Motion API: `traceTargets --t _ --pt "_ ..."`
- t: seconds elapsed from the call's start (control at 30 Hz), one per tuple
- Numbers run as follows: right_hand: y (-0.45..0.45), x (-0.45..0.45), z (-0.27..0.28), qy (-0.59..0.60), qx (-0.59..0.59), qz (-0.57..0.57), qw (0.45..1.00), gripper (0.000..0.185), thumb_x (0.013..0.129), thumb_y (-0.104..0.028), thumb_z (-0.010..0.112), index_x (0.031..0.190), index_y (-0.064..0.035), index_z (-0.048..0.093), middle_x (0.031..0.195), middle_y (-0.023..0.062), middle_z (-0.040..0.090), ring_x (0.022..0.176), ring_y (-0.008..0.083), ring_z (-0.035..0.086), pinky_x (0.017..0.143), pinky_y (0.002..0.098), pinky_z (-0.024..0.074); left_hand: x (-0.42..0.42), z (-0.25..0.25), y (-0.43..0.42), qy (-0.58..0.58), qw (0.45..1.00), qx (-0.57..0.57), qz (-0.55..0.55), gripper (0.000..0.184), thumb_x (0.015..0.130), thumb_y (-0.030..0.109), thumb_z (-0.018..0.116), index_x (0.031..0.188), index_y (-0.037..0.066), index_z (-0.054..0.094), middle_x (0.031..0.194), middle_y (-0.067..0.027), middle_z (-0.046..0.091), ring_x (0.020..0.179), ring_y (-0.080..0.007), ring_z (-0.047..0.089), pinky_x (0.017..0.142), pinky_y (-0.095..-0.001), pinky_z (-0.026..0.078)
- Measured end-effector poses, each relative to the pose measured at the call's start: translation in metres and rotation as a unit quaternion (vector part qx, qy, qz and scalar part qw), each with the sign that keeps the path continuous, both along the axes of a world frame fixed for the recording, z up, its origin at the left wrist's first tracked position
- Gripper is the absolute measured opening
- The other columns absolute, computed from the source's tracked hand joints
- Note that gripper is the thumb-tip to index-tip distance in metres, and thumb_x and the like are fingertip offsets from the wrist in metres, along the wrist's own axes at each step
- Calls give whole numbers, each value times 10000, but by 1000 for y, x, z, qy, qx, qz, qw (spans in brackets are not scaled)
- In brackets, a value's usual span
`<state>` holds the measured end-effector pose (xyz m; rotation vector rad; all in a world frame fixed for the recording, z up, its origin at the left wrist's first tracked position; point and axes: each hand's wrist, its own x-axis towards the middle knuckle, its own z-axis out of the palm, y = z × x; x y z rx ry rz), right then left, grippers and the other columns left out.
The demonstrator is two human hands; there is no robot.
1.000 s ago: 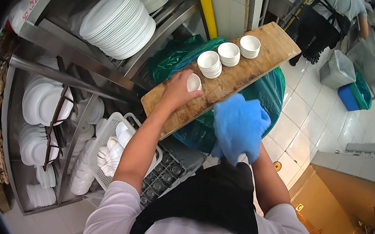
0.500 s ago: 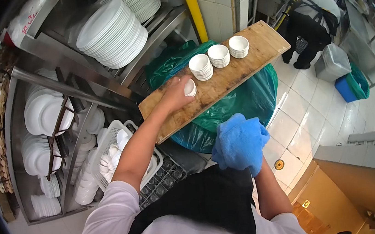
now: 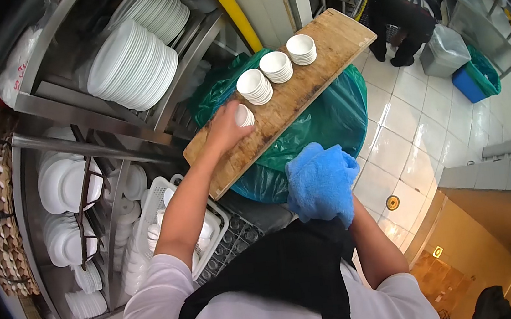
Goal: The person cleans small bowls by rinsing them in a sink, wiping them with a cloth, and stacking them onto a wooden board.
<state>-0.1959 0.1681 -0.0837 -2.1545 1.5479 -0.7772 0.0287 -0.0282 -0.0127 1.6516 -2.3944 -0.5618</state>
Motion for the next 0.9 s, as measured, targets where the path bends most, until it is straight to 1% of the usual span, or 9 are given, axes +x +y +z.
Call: traceTargets --t 0.1,0.23,0.33,0.4,0.47,0.53,0.6,0.7,0.9 --pt "-9 0 102 163 5 47 986 252 481 -304 735 641 -132 646 716 106 621 653 296 599 575 427 461 -2 5 3 2 1000 10 14 759 680 310 793 1319 65 465 1253 -239 540 1161 -401 529 960 -456 449" --pt "-9 8 136 199 11 41 979 258 470 -299 738 638 -126 647 721 107 618 648 310 597 578 424 465 7 -9 -6 33 998 -35 48 793 680 312 790 1353 70 449 1265 -239 532 1164 -402 528 973 -459 443" --pt "-8 21 179 284 141 18 948 219 598 -209 734 761 -122 617 804 110 599 636 305 596 560 421 451 13 -11 -13 44 998 -4 46 914 661 338 812 1426 79 383 1306 -238 507 1193 -400 513 999 -453 430" --pt "0 25 171 111 92 -20 989 248 500 -237 774 692 -136 655 772 109 611 668 349 590 565 429 464 14 -14 -11 66 997 -10 36 1053 633 381 838 1483 80 294 1393 -251 434 1269 -407 458 1049 -450 398" --pt "7 38 176 59 -10 -8 998 248 519 -154 785 719 -130 641 824 126 600 683 342 580 587 429 477 14 -12 3 69 994 -52 61 1118 638 411 844 1509 74 229 1457 -260 358 1332 -410 397 1085 -443 367" --pt "13 52 190 13 -33 30 999 255 534 -140 781 748 -119 644 826 125 607 686 331 587 588 418 478 20 -15 25 110 985 -102 87 1047 698 399 815 1502 64 233 1492 -272 301 1371 -411 347 1111 -440 336" --pt "17 63 206 -19 -15 75 997 262 549 -126 777 776 -108 648 829 124 615 689 321 593 590 407 478 26 -27 53 211 952 -189 115 905 765 349 776 1477 65 294 1428 -261 384 1310 -392 430 1071 -429 381" --pt "25 75 220 -44 10 114 992 274 572 -105 771 819 -91 653 833 122 626 693 305 603 591 390 479 45 -12 124 314 930 -120 146 691 814 268 731 1394 58 420 1276 -216 519 1136 -335 573 952 -398 471" --pt "25 115 244 -70 30 205 976 302 618 -64 760 904 -58 663 841 118 649 702 274 622 594 356 481 147 -33 235 236 896 -174 335 163 852 123 656 990 36 649 914 -126 654 830 -269 659 750 -347 522"
